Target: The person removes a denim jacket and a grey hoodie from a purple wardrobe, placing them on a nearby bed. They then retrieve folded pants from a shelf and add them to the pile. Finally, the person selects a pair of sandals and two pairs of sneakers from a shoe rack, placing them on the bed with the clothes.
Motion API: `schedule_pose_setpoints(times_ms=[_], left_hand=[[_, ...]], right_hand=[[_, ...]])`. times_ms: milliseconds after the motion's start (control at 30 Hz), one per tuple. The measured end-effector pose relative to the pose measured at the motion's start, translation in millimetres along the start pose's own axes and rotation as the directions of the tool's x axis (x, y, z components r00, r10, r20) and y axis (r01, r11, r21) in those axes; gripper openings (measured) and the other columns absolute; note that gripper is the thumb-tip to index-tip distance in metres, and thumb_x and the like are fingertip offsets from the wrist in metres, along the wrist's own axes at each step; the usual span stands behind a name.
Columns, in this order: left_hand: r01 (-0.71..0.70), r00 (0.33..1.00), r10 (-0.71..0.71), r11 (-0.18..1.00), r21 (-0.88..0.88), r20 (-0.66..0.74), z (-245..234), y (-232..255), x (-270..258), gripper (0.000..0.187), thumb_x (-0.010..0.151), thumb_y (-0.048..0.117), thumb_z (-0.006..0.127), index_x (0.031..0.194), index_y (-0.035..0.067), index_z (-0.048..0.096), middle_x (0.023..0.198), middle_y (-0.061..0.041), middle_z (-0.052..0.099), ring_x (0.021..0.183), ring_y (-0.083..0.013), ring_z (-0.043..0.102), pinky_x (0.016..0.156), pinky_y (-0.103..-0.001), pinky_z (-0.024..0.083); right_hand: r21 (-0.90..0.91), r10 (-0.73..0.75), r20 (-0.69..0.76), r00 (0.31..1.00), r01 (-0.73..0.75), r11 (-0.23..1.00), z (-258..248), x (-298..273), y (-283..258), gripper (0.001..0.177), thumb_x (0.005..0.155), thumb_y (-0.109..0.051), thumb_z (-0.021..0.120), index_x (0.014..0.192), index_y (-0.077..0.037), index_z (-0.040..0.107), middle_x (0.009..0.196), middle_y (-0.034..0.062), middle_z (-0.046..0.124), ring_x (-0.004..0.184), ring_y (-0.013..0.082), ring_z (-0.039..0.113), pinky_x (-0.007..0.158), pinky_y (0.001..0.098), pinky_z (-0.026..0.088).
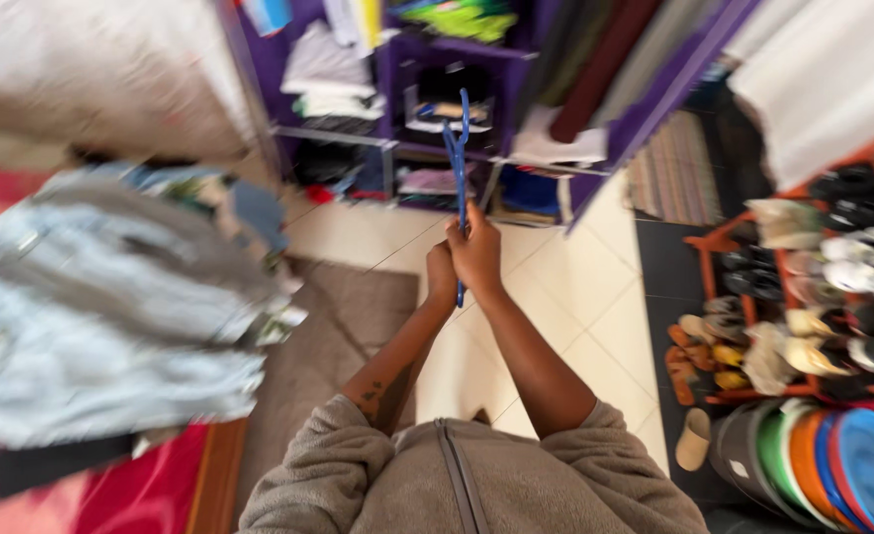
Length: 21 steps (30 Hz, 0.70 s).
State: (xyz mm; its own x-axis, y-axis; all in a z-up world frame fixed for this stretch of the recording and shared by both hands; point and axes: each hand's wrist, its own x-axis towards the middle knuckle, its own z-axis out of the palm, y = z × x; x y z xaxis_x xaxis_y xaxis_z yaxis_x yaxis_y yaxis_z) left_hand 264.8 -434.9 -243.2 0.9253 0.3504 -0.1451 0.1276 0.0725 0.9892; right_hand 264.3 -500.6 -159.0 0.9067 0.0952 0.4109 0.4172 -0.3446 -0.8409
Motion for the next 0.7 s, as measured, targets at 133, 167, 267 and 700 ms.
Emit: schedule_pose_setpoints(times_ms=[133,167,267,700], left_hand=[[-0.086,0.991,0.107,0.968,-0.237,0.08,106.8,-1.5,35.2,0.026,0.099,0.015,0.051,0.099,0.001,0.073,0.083,-0.004,0.071,0.073,-0.0108,0.065,0.063,-0.029,0.051],[-0.015,0.989,0.065,0.936,-0.351,0.13,133.7,-0.9,43.1,0.026,0.1,0.016,0.049,0.101,0.004,0.072,0.085,-0.002,0.07,0.073,-0.0102,0.065,0.063,-0.027,0.051],[0.136,0.964,0.031,0.796,-0.589,0.265,204.9,5.7,64.2,0.028,0.104,0.017,0.048,0.092,0.001,0.068,0.08,-0.005,0.066,0.065,-0.0133,0.059,0.056,-0.028,0.045],[0.218,0.825,-0.048,0.946,-0.239,0.562,355.2,135.6,68.7,0.059,0.097,0.053,0.051,0.128,0.004,0.066,0.119,-0.005,0.066,0.109,-0.015,0.059,0.094,-0.033,0.044]], right_hand=[[0.066,0.036,-0.078,0.996,-0.031,0.997,-81.7,26.4,30.4,0.051,0.095,-0.002,0.064,0.145,0.0,0.054,0.092,0.0049,0.072,0.077,0.0132,0.071,0.074,0.0271,0.056],[0.055,0.051,-0.091,0.995,-0.046,0.997,-102.2,32.4,37.6,0.052,0.095,-0.001,0.065,0.146,0.0,0.053,0.094,0.0059,0.073,0.08,0.0142,0.072,0.076,0.0274,0.056],[0.059,0.055,-0.131,0.99,-0.048,0.997,-157.4,52.5,52.9,0.055,0.095,0.001,0.063,0.148,0.0,0.048,0.106,0.0102,0.075,0.09,0.0172,0.073,0.083,0.0284,0.056],[-0.115,-0.005,-0.429,0.903,-0.049,0.992,-305.5,142.5,92.0,0.053,0.102,0.004,0.049,0.154,-0.004,0.042,0.127,0.0193,0.071,0.098,0.0287,0.074,0.081,0.0368,0.056]])
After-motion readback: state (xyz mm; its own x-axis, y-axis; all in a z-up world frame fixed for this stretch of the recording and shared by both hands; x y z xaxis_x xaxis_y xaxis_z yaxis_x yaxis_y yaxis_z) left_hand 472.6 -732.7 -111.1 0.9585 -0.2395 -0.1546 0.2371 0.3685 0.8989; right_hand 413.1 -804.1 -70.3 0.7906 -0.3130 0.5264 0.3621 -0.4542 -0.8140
